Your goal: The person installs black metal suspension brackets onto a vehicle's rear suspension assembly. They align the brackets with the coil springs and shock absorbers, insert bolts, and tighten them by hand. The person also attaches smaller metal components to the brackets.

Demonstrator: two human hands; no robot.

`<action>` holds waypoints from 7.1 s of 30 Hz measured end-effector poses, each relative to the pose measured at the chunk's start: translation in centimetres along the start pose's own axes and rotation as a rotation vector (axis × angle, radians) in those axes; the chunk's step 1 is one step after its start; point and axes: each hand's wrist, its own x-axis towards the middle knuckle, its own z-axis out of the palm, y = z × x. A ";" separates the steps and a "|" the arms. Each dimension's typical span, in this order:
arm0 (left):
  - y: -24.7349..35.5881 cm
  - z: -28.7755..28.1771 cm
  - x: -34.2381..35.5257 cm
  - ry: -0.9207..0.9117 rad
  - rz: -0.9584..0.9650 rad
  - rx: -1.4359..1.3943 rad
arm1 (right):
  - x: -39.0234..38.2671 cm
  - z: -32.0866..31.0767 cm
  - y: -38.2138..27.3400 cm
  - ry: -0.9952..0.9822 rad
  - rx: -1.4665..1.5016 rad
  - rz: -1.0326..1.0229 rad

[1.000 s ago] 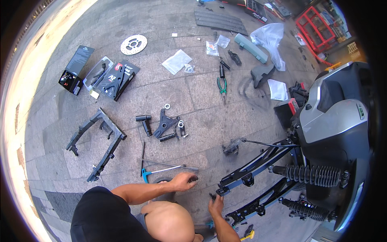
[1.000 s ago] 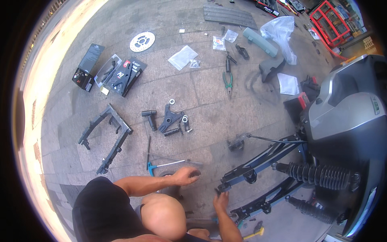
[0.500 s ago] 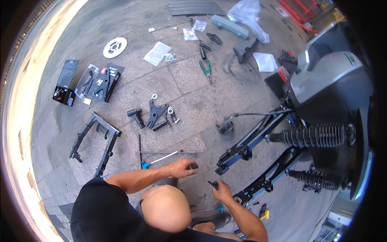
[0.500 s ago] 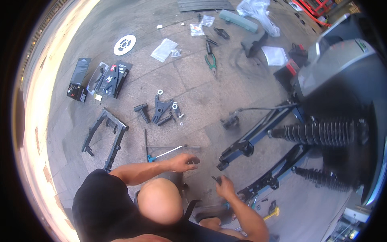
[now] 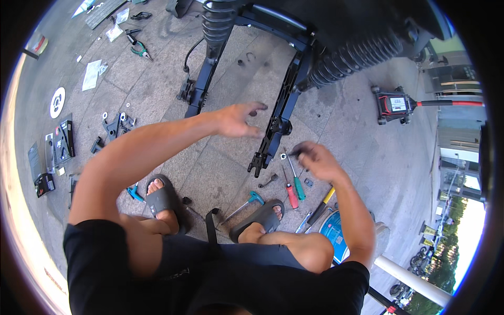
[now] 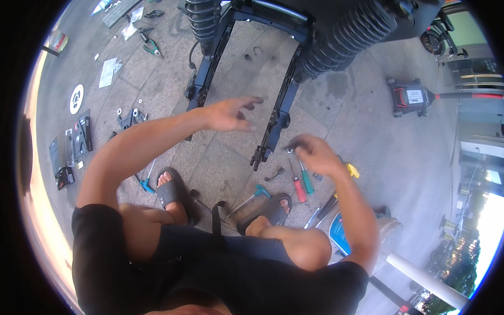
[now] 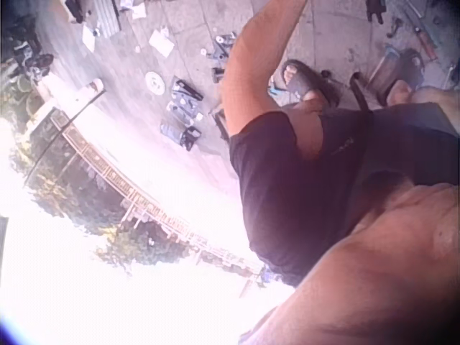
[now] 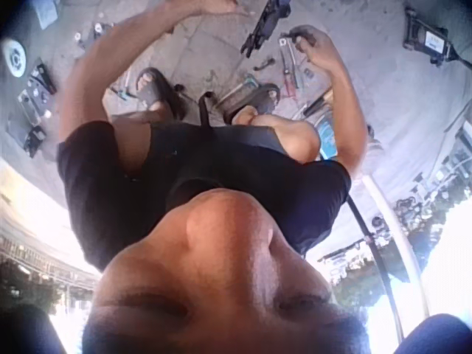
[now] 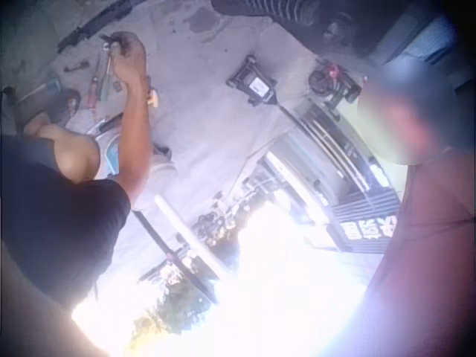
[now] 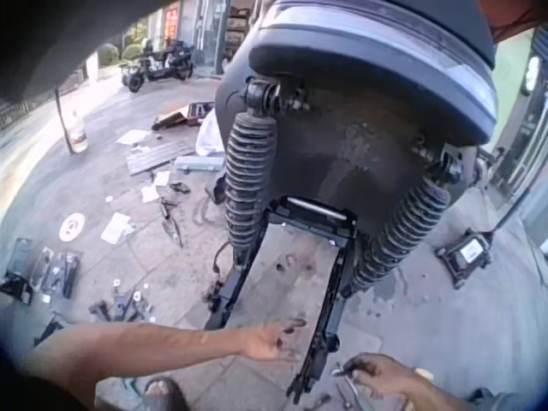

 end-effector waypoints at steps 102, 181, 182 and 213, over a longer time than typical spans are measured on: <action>-0.2 12.1 4.4 0.387 0.280 -0.932 | 6.8 1.7 1.3 0.409 1.084 -0.668; -0.8 10.8 4.7 0.307 0.320 -1.005 | 5.0 4.6 5.3 0.564 1.016 -0.689; -0.8 10.7 4.7 0.289 0.345 -1.016 | 5.1 4.9 5.3 0.578 1.045 -0.739; -0.2 10.5 4.5 0.270 0.339 -1.100 | 6.1 6.1 5.1 0.546 1.182 -0.582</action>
